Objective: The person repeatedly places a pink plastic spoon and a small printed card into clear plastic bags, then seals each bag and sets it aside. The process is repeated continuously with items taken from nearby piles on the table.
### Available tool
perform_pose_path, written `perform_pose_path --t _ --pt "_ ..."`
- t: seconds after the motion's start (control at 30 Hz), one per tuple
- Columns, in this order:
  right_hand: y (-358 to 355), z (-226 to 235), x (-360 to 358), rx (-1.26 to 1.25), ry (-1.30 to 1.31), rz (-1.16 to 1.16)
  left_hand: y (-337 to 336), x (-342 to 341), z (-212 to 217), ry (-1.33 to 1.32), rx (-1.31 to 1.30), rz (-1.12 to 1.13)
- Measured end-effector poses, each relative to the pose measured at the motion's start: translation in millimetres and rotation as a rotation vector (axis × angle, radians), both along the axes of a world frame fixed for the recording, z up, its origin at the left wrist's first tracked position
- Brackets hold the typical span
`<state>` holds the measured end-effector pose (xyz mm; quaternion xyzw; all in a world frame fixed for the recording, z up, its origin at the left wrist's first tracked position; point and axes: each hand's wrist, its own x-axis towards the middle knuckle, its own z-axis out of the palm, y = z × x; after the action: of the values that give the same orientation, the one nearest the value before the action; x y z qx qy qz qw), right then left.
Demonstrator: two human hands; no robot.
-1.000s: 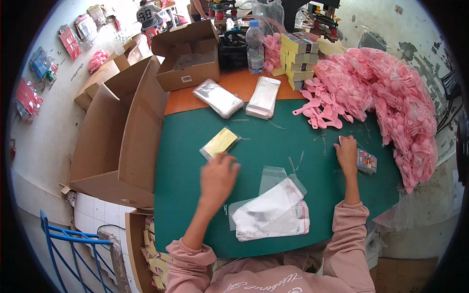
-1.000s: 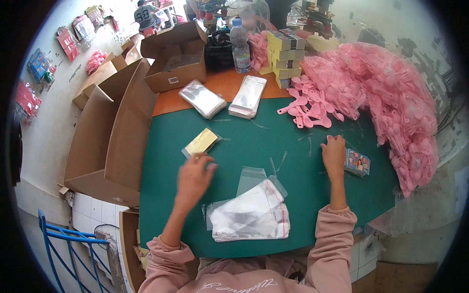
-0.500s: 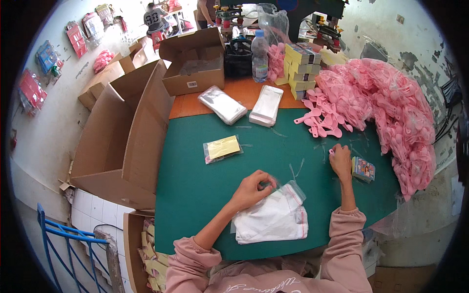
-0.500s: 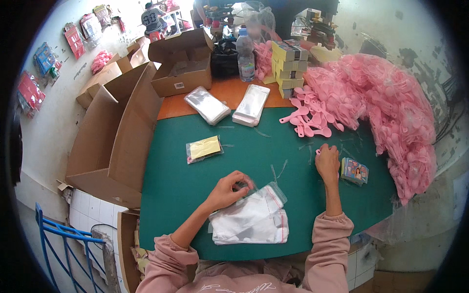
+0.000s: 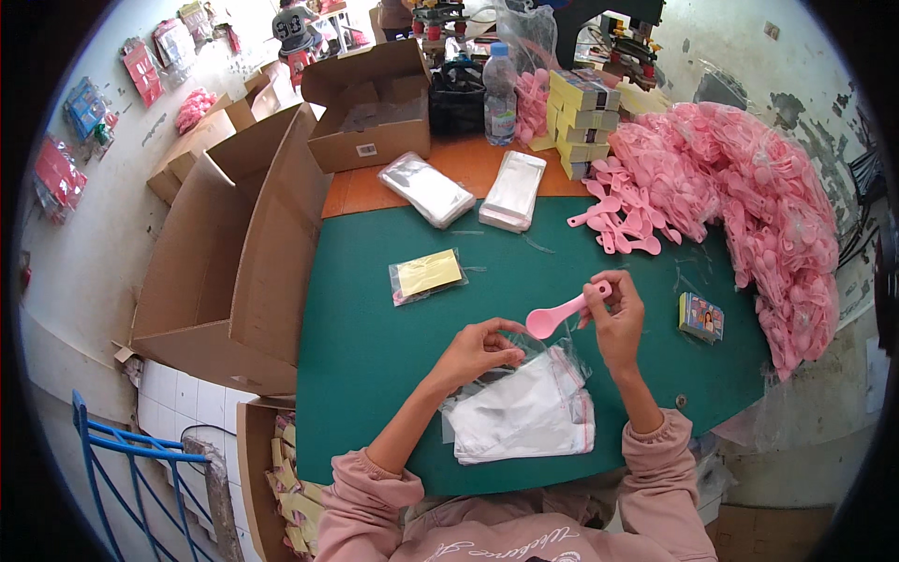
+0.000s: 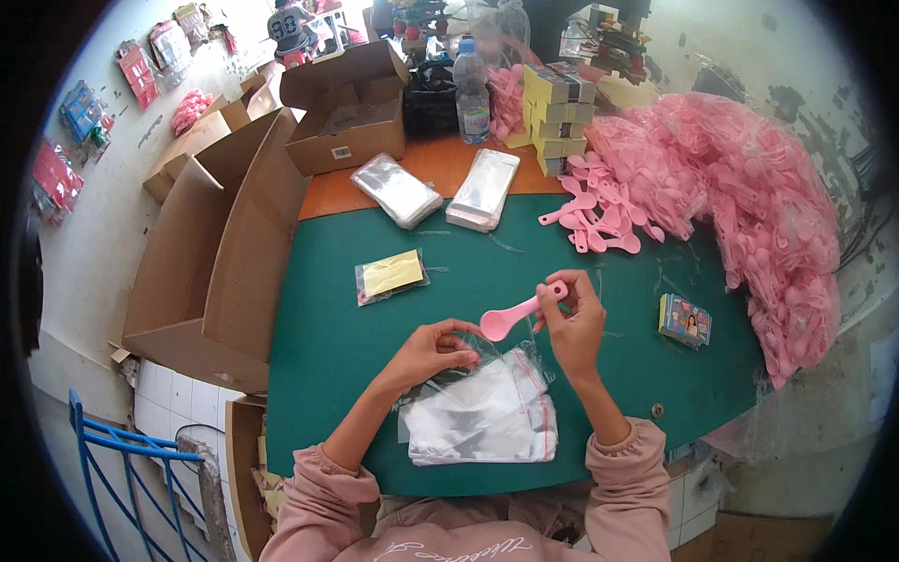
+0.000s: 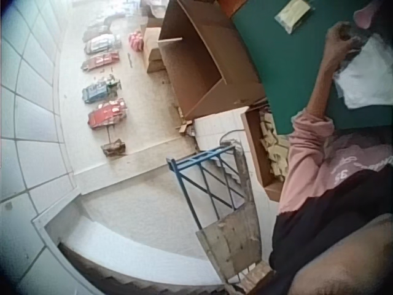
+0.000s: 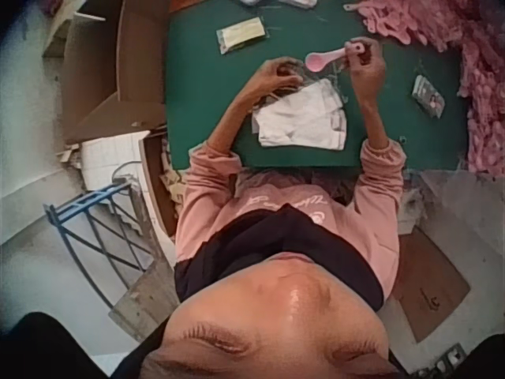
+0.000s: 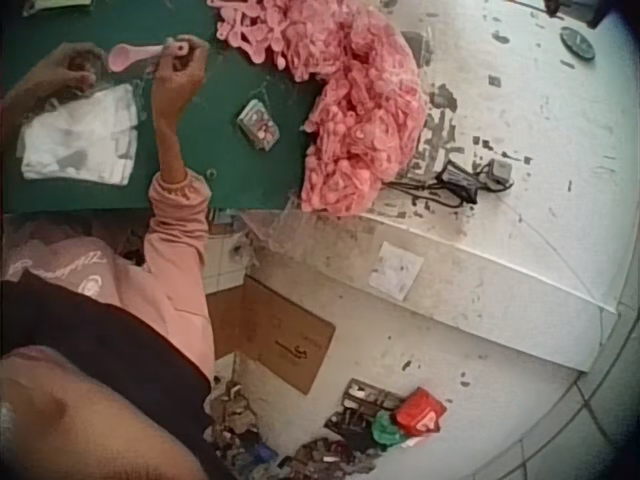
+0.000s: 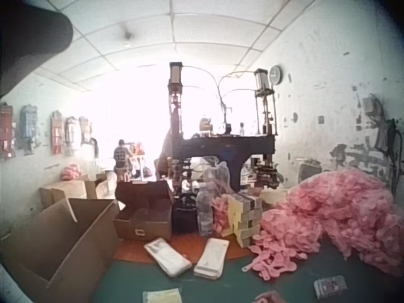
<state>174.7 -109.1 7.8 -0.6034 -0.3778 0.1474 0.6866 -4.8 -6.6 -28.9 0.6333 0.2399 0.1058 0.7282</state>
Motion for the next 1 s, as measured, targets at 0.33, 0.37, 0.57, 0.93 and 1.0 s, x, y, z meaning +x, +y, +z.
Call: perform_pose_path --t 0.33,0.37,0.57,0.93,1.0 --pt "0.3 -5.7 -21.7 -0.120 0.040 0.194 -0.5 1.1 1.8 0.029 0.006 0.009" --pt "0.8 -7.3 -25.2 -0.119 0.041 0.195 -1.8 0.7 0.9 -0.024 -0.018 0.013" --pt "0.7 -10.5 -22.2 -0.047 0.099 0.192 -0.4 -4.5 13.7 0.017 -0.167 -0.026" --pt "-36.2 17.3 19.2 -0.176 -0.455 0.472 5.9 -11.4 39.3 -0.067 -0.096 -0.072" --pt "-68.0 21.4 83.8 -0.378 -0.626 -0.092 11.4 -16.2 41.6 -0.035 -0.097 -0.068"
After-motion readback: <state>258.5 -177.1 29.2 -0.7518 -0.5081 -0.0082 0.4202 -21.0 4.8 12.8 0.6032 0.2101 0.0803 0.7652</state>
